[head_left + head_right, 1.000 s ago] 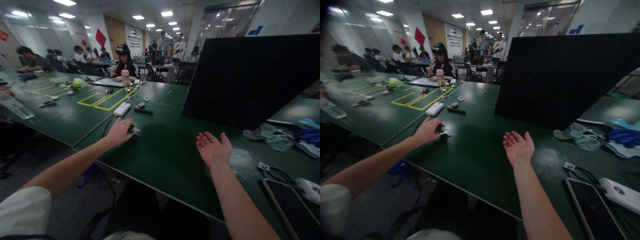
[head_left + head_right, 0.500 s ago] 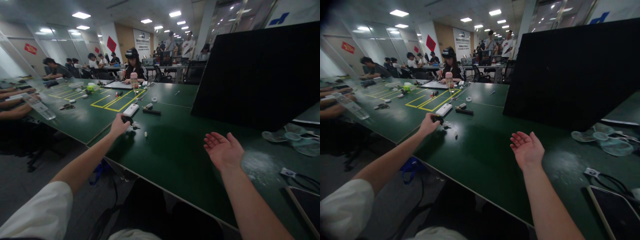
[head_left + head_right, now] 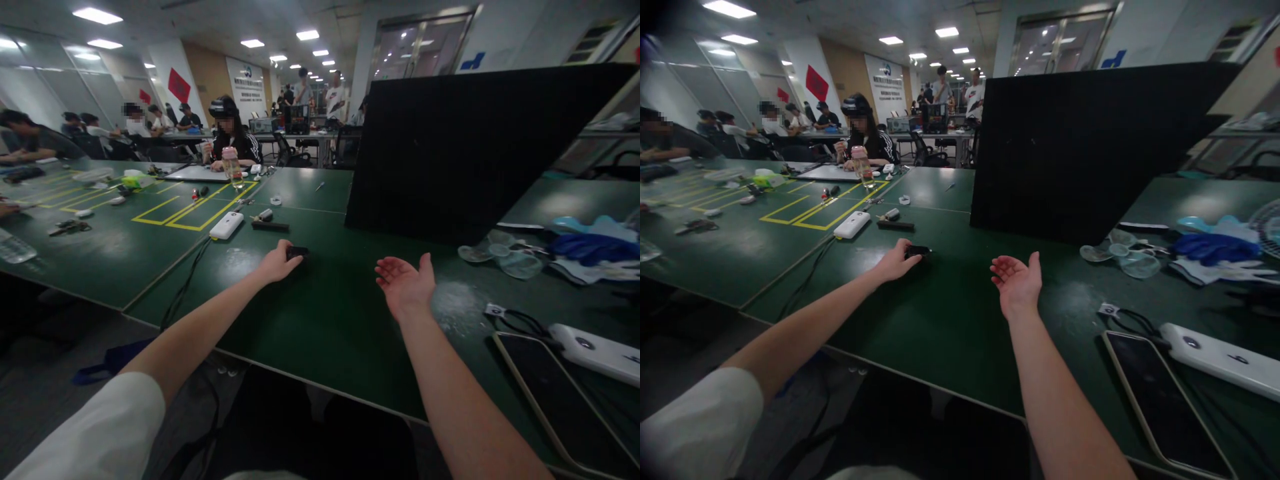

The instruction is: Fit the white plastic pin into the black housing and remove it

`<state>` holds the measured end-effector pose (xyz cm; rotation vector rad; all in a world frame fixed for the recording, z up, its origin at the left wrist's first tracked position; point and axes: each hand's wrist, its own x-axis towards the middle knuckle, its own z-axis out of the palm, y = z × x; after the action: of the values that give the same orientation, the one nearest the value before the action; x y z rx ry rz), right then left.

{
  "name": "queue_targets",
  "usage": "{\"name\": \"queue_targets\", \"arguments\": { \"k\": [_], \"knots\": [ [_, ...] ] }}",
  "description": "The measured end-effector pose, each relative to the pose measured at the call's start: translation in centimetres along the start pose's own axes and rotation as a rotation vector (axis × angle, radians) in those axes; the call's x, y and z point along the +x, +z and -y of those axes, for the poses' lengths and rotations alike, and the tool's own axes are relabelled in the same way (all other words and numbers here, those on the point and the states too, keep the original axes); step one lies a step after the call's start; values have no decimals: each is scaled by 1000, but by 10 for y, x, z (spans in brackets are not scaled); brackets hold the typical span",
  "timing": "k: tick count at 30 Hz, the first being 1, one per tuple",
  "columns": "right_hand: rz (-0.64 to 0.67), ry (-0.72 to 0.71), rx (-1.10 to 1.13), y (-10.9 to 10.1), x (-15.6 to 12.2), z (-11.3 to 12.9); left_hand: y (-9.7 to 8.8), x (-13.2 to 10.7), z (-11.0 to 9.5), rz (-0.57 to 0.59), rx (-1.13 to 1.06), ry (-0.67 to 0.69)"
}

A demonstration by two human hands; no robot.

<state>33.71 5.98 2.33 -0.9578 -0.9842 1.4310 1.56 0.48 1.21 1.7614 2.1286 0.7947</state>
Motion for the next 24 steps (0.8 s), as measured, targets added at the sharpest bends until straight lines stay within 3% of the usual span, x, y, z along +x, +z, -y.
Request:
{"name": "queue_targets", "arguments": {
  "k": [6, 9, 12, 15, 17, 19, 22, 24],
  "knots": [
    [-103, -160, -492, -3, 1, -7, 48, -18, -81, 150, -67, 211],
    [-49, -253, -749, 1, -3, -9, 68, -31, -110, 178, -124, 265],
    [36, -235, -865, 3, -2, -11, 79, -39, -126, 223, -203, 278],
    [29, -196, -850, -1, 0, -10, 75, -40, -125, 272, -344, 256],
    [2, -221, -838, -3, -1, -8, 64, -36, -115, 236, -477, 219],
    [49, -273, -919, -3, -5, -5, 48, -29, -97, 110, -591, 180],
    [268, -401, -1184, 5, -11, -8, 24, -22, -65, -125, -628, 139],
    [400, -466, -1344, 13, -14, -14, 13, -22, -46, -212, -566, 119]
  ]
}}
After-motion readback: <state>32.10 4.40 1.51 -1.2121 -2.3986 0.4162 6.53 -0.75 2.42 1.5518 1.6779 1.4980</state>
